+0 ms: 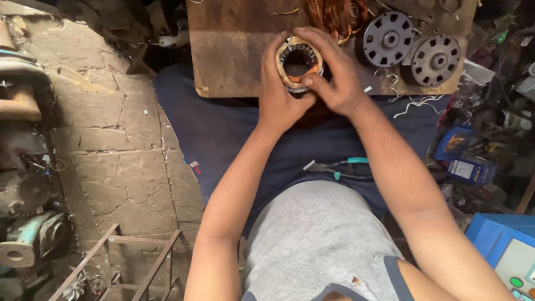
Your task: The person removes copper wire from a cylindrical motor stator by hand and with pliers. They pull out tangled wire bundles, cut remaining strands, and rotate the stator to access different sections.
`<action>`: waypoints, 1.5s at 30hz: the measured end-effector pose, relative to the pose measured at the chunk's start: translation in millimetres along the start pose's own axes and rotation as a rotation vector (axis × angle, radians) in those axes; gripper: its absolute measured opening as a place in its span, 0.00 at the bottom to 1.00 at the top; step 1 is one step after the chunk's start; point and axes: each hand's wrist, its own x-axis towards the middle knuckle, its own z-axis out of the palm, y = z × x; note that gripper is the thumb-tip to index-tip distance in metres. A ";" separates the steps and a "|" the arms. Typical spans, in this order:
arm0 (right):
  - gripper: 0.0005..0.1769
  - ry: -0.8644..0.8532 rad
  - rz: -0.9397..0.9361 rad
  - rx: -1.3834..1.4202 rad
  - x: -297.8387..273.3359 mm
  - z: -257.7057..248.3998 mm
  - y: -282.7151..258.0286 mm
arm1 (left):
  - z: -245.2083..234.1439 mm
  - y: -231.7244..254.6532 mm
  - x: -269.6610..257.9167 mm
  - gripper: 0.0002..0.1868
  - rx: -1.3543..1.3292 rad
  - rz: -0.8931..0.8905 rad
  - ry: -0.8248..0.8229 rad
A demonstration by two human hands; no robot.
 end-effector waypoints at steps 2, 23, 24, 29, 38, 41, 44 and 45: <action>0.36 0.041 -0.018 -0.030 -2.1 10.4 -2.2 | 0.3 -1.5 -0.1 0.53 0.035 0.032 0.013; 0.25 0.225 0.239 0.336 -14.1 -8.5 -19.4 | -7.9 -0.3 -5.0 0.59 -0.199 0.079 -0.030; 0.26 0.298 0.261 0.480 -32.1 -11.4 -23.7 | -14.5 2.1 -6.9 0.57 -0.135 0.097 -0.032; 0.23 0.104 0.338 0.077 -125.0 -25.2 -49.5 | -47.9 15.9 10.0 0.28 0.328 0.125 -0.097; 0.23 -0.262 0.148 -0.817 -194.3 -5.9 -81.3 | -51.7 52.8 51.7 0.43 0.594 0.021 -0.542; 0.21 -0.284 0.205 -0.882 -196.8 -1.6 -83.1 | -39.2 49.5 43.7 0.36 0.456 -0.092 -0.468; 0.24 -0.397 0.285 -0.704 -194.9 -4.1 -72.0 | -33.4 42.7 32.1 0.33 0.262 -0.072 -0.395; 0.21 -0.364 0.347 -0.634 -194.8 -5.2 -69.9 | -31.7 40.4 29.7 0.34 0.262 -0.058 -0.381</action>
